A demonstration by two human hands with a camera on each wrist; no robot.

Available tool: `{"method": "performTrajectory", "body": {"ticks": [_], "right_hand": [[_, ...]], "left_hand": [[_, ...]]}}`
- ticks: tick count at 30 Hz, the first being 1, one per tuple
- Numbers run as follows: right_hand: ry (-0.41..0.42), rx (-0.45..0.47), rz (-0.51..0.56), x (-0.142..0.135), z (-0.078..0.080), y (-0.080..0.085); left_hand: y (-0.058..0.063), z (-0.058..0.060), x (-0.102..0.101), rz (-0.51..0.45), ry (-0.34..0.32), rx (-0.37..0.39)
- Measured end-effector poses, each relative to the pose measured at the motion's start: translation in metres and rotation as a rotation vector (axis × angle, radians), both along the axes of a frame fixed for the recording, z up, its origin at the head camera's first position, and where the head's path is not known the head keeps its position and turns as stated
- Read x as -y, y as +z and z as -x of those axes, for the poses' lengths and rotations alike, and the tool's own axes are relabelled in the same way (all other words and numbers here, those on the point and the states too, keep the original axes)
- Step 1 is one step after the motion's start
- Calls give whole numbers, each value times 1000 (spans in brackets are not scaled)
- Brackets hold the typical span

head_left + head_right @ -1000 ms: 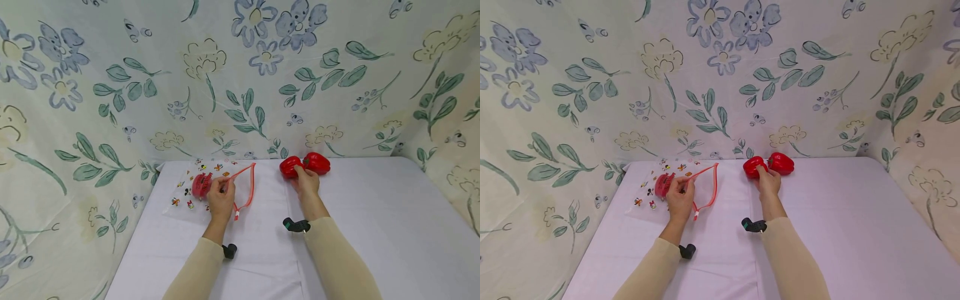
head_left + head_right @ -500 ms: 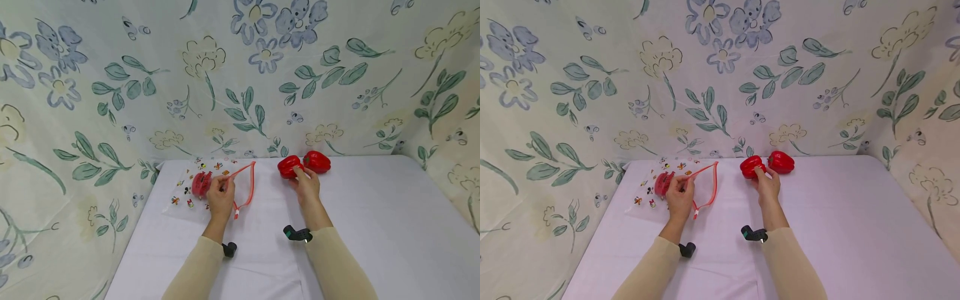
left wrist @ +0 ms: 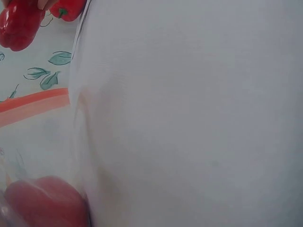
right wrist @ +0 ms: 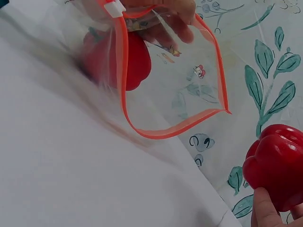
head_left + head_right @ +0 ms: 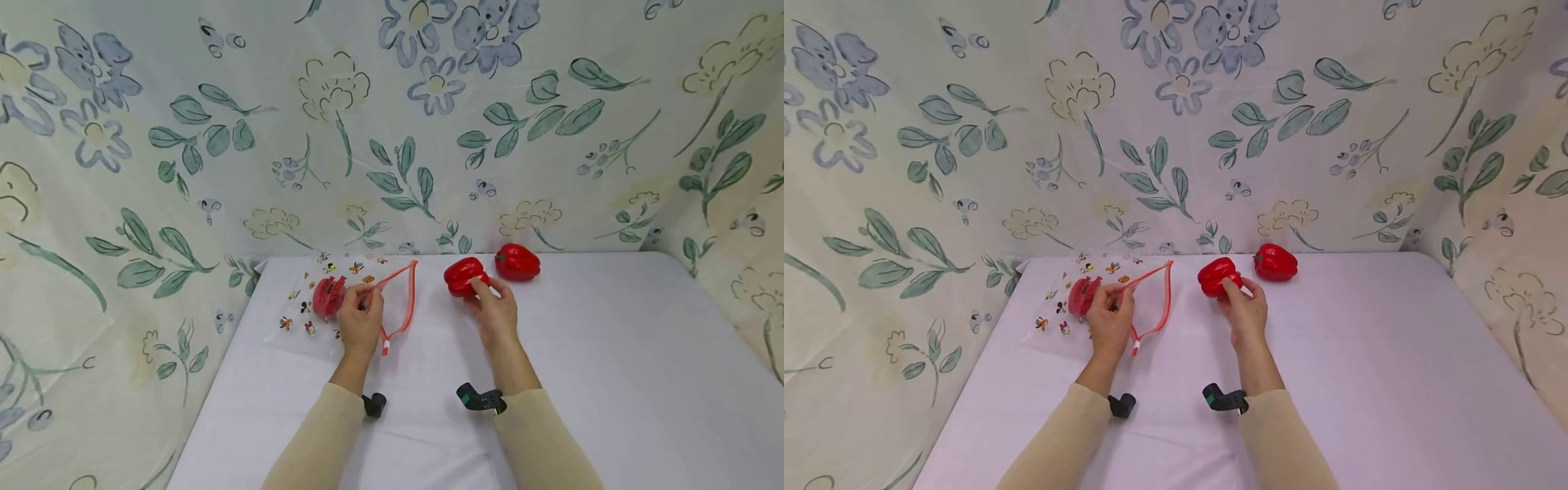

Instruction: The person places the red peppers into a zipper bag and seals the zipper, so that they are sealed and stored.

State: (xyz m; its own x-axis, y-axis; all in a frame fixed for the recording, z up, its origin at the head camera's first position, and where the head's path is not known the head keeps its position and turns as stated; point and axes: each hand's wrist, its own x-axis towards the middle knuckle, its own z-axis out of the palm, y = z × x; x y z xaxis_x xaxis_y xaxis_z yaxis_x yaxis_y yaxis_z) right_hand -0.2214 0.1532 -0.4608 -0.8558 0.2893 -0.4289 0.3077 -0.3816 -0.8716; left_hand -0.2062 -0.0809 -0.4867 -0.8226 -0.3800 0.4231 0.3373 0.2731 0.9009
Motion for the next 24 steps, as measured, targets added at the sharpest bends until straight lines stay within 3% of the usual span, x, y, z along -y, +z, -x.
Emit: {"method": "performTrajectory", "body": {"ticks": [10,24], "right_hand": [[40,-10,40,22,-14,-5],[82,-90,43,64,-21,-25]], "left_hand": [[-2,1,0,13,17,-32],[-2,-1,1,-1,28,6]]}}
